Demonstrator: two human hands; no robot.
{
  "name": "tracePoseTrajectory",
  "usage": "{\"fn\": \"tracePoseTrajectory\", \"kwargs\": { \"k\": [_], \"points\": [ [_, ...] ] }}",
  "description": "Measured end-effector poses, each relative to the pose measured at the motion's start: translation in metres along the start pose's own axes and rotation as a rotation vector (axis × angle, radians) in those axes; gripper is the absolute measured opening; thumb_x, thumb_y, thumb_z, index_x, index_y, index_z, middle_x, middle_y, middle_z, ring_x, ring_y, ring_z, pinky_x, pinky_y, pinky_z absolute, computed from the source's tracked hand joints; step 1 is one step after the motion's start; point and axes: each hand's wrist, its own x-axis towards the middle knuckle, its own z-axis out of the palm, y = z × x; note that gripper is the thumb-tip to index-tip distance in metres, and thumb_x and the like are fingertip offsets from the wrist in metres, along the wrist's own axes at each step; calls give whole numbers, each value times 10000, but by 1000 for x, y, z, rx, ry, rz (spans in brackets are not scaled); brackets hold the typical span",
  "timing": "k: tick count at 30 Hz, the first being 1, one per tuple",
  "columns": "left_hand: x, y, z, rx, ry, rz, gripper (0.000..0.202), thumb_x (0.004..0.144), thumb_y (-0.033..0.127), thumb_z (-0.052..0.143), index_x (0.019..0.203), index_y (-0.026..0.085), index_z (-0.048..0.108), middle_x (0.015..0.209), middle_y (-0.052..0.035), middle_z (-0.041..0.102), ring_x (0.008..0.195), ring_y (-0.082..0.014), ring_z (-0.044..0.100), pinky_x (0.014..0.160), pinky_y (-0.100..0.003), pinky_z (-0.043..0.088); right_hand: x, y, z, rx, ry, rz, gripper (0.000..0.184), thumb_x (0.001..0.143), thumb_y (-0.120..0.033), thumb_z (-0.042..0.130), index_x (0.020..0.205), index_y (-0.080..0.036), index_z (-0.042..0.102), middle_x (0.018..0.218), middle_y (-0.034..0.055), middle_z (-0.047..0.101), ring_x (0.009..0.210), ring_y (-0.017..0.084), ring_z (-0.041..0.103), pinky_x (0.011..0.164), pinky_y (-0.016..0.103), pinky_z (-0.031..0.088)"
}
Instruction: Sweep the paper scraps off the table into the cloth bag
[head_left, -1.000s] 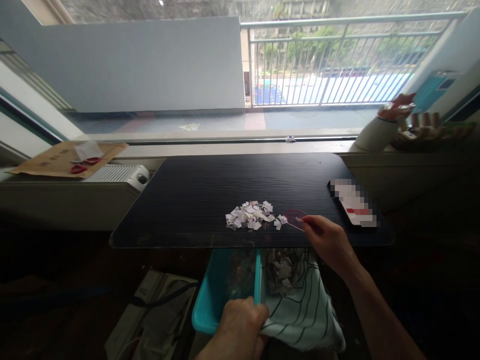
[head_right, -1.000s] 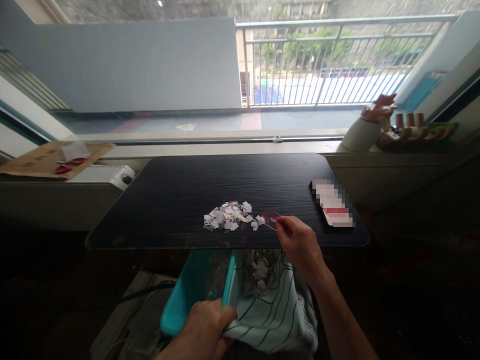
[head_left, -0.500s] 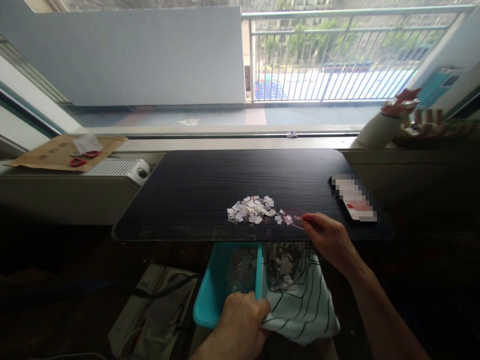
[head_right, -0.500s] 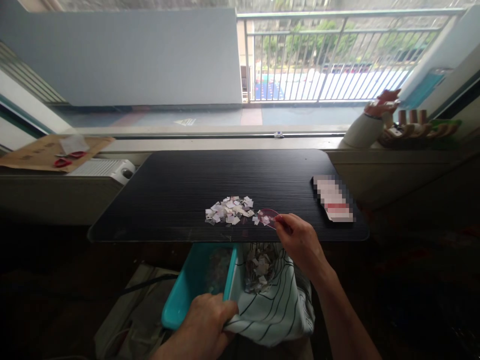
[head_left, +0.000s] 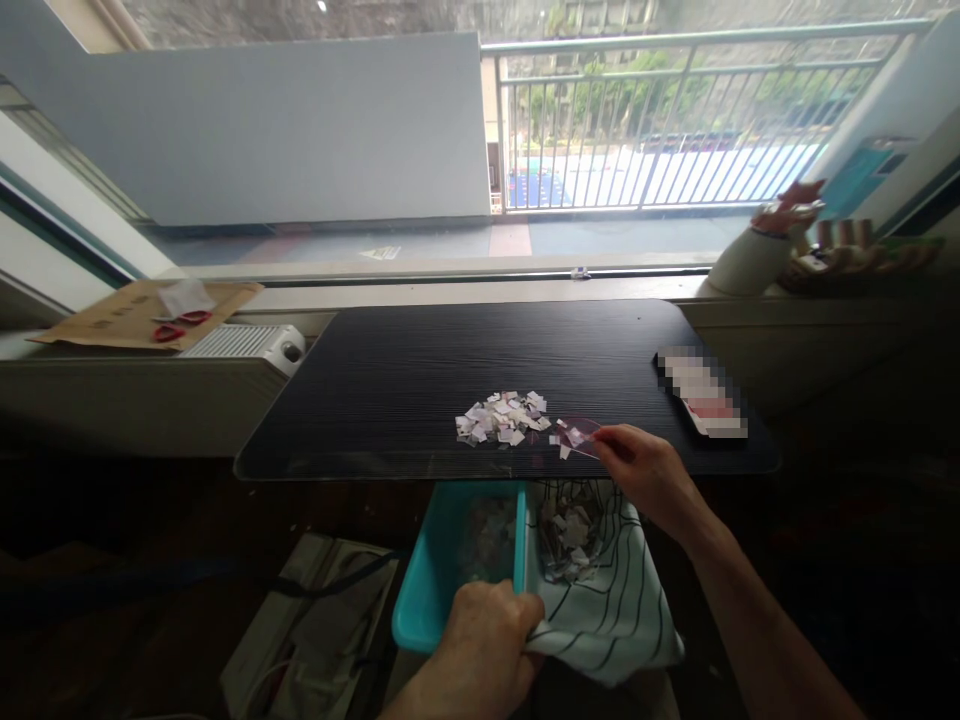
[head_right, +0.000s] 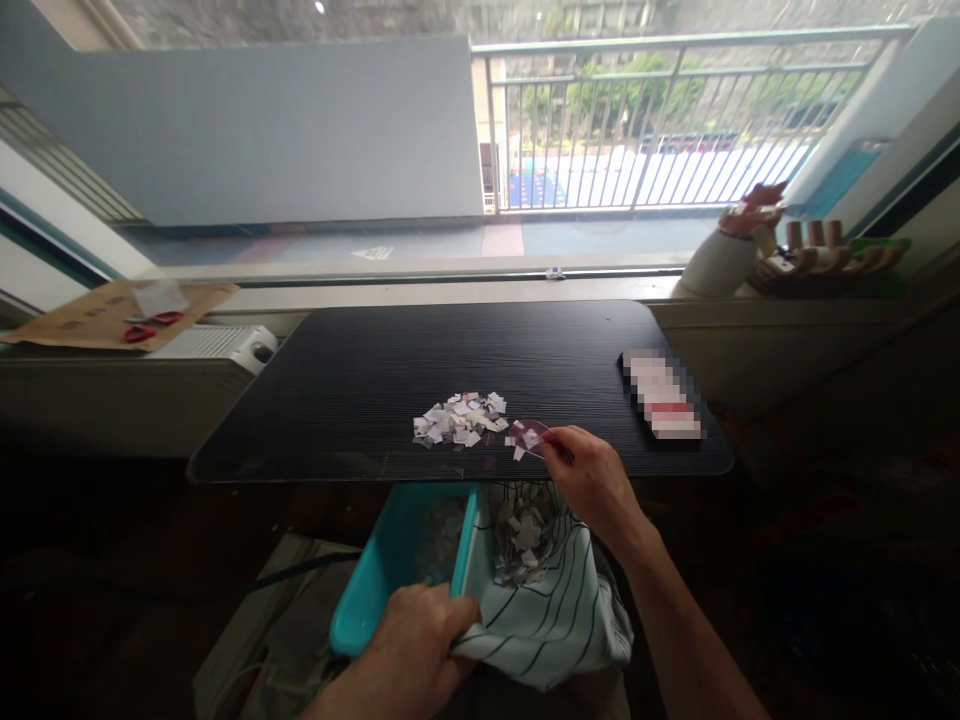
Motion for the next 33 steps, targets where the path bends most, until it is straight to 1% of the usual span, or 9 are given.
{"fn": "tracePoseTrajectory", "kwargs": {
  "k": [5,11,14,17,20,25,27,30,33],
  "points": [
    [1,0,-1,-16,5,-4,80,764,299,605,745,221,606,769,-28,657,733,-232,618,615,-280,417,-10,-3,-14,-40,-15,59,162,815,-284,535,845,-205,673,806,22,690,701,162,626,652,267,459],
    [5,-2,0,2,24,-1,90,771,317,608,750,229,607,757,-17,651,726,-230,616,613,-283,415,-21,1,-21,-12,-64,105,162,811,-301,549,855,-209,676,817,18,688,707,158,624,649,258,466],
    [6,-2,-1,9,17,-5,80,771,313,606,755,235,610,761,-10,653,724,-227,615,612,-283,412,-22,2,-21,-9,-45,101,169,812,-308,553,869,-204,674,811,23,686,702,159,623,643,255,469],
    [7,0,-3,9,3,-11,74,778,307,594,767,237,612,772,-10,655,723,-215,614,610,-272,409,-18,3,-16,23,-7,70,188,828,-309,529,876,-196,671,835,35,687,717,162,625,659,258,473],
    [7,1,-6,9,-16,-12,74,787,298,581,774,233,612,782,-14,656,733,-208,614,619,-264,411,-17,2,-14,23,-31,57,183,828,-297,523,856,-194,672,828,36,688,706,161,626,653,259,474],
    [9,2,-8,4,-30,3,104,792,323,589,763,225,609,770,-24,658,735,-225,620,611,-274,417,-28,-3,-27,-54,-88,89,156,808,-314,556,823,-217,678,722,14,682,629,162,617,603,258,468],
    [10,3,-9,2,-27,16,103,794,322,591,765,225,610,761,-24,659,728,-228,623,605,-277,420,-31,-4,-29,-44,-72,97,160,811,-317,554,840,-218,676,742,19,687,646,166,623,618,260,474],
    [12,4,-9,5,-10,45,86,786,306,596,763,224,609,759,-21,660,722,-230,628,606,-278,428,-32,-3,-27,-17,-22,91,168,818,-309,540,868,-212,668,829,31,694,703,169,633,651,259,480],
    [14,7,-10,15,-8,81,77,775,295,593,759,222,613,749,-24,662,708,-236,632,613,-287,445,-34,-5,-26,-34,-72,92,151,816,-304,543,829,-218,666,795,20,685,674,161,622,615,252,465]
  ]
}}
